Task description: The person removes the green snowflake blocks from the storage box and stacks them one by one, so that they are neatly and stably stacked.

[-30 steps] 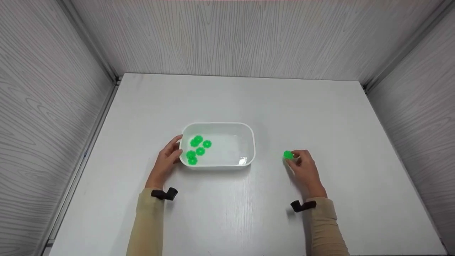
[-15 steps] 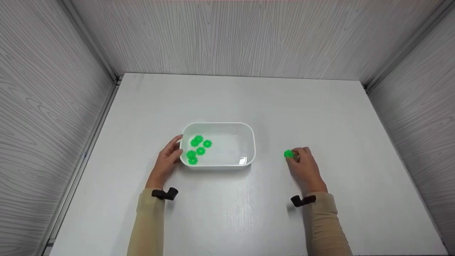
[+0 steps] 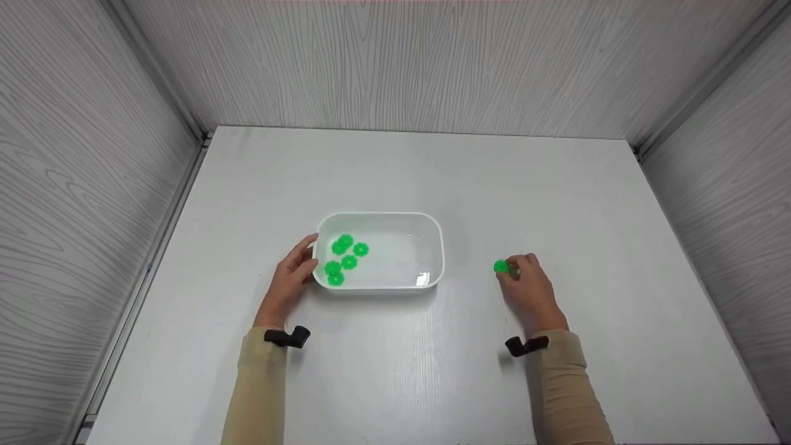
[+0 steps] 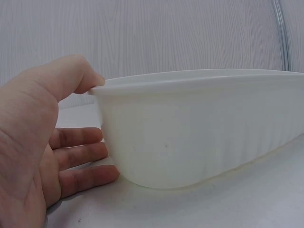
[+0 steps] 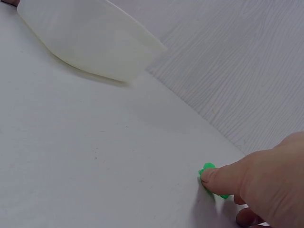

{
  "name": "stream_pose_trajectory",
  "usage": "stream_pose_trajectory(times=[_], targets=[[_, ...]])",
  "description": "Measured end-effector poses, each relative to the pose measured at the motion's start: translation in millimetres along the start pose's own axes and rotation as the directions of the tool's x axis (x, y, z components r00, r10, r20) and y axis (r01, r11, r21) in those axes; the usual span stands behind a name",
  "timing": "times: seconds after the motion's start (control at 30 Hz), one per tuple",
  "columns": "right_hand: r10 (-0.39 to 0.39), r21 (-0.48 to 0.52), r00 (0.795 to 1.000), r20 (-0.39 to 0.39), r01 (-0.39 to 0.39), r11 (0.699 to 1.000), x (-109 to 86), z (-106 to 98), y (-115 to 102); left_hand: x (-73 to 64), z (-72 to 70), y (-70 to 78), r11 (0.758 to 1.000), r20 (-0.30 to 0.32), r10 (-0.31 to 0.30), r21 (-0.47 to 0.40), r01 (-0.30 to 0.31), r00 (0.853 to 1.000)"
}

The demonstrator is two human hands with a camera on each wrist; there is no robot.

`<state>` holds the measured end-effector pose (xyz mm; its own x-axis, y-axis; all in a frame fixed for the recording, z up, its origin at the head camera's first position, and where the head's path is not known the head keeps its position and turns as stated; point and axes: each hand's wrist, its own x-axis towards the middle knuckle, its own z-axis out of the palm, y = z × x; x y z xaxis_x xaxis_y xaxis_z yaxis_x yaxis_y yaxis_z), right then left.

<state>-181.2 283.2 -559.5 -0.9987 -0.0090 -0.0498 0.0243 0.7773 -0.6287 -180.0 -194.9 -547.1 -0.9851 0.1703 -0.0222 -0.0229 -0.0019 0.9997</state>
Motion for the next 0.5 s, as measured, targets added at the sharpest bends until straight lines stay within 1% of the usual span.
stream_pose_trajectory(times=[0.17, 0.33, 0.5], targets=[[-0.016, -0.041, 1.0, -0.015, 0.015, 0.999, 0.9, 0, -1, 0.9, -1.1, -3.0, 1.0, 0.003, -0.003, -0.028, 0.003, 1.0], [-0.013, -0.044, 1.0, -0.01, 0.012, 0.999, 1.5, 0, -2, 5.5, -3.9, -15.4, 0.999, -0.011, 0.0, -0.033, 0.0, 1.0], [-0.008, -0.037, 1.0, 0.001, 0.008, 0.999, 2.2, 0, -1, 8.5, -5.4, -25.9, 1.0, -0.034, 0.002, -0.006, -0.002, 0.999]])
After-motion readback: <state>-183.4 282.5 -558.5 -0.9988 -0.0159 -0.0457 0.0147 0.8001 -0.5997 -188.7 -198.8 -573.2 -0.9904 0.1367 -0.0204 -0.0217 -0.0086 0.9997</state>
